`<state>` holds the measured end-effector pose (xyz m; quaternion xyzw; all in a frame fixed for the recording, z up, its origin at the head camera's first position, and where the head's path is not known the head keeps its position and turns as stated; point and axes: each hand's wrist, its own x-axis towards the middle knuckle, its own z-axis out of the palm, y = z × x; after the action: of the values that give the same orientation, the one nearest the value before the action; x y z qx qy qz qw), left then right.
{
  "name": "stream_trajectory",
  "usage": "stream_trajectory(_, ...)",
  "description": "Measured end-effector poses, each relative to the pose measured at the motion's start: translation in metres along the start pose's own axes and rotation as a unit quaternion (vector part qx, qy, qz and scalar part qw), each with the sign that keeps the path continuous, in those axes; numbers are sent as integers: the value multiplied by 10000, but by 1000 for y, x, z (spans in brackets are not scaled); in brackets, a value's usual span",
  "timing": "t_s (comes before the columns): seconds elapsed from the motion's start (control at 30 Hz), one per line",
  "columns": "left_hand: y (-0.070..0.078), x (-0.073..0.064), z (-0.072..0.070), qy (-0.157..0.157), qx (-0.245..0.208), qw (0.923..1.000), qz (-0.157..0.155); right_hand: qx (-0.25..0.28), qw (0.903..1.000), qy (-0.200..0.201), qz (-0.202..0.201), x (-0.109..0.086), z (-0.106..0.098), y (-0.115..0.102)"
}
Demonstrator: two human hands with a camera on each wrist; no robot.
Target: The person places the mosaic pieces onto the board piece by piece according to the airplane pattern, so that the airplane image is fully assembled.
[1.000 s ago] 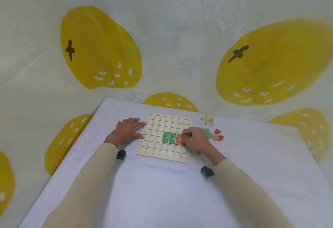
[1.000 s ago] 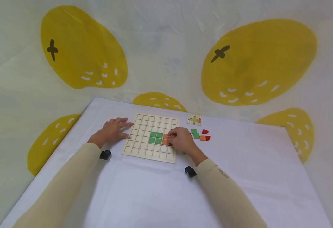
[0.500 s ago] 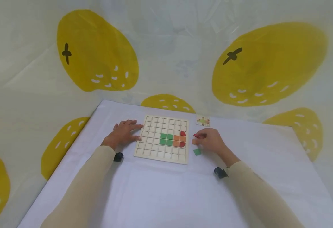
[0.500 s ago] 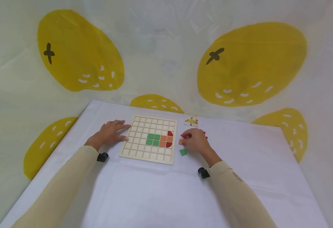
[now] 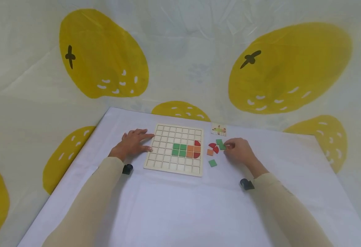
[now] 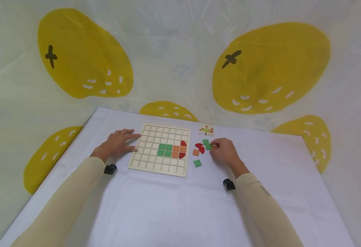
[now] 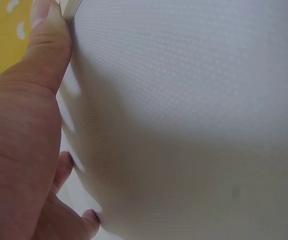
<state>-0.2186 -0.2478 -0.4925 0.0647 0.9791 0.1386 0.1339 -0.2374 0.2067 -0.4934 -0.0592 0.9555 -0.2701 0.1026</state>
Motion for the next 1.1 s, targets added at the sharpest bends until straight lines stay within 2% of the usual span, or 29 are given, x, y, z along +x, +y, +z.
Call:
stream_trajectory(0.3, -2, 1, 1, -23, -45, 10000, 15, 0, 10000, 14, 10, 5, 2, 3)
stream_trajectory(0.83, 1, -1, 0, 69, 68, 9999, 128, -273, 9991, -264, 171, 2, -1, -2)
stream_trajectory(1.1, -1, 1, 2, 3, 92, 10000, 31, -202, 9994, -261, 104, 2, -2, -10)
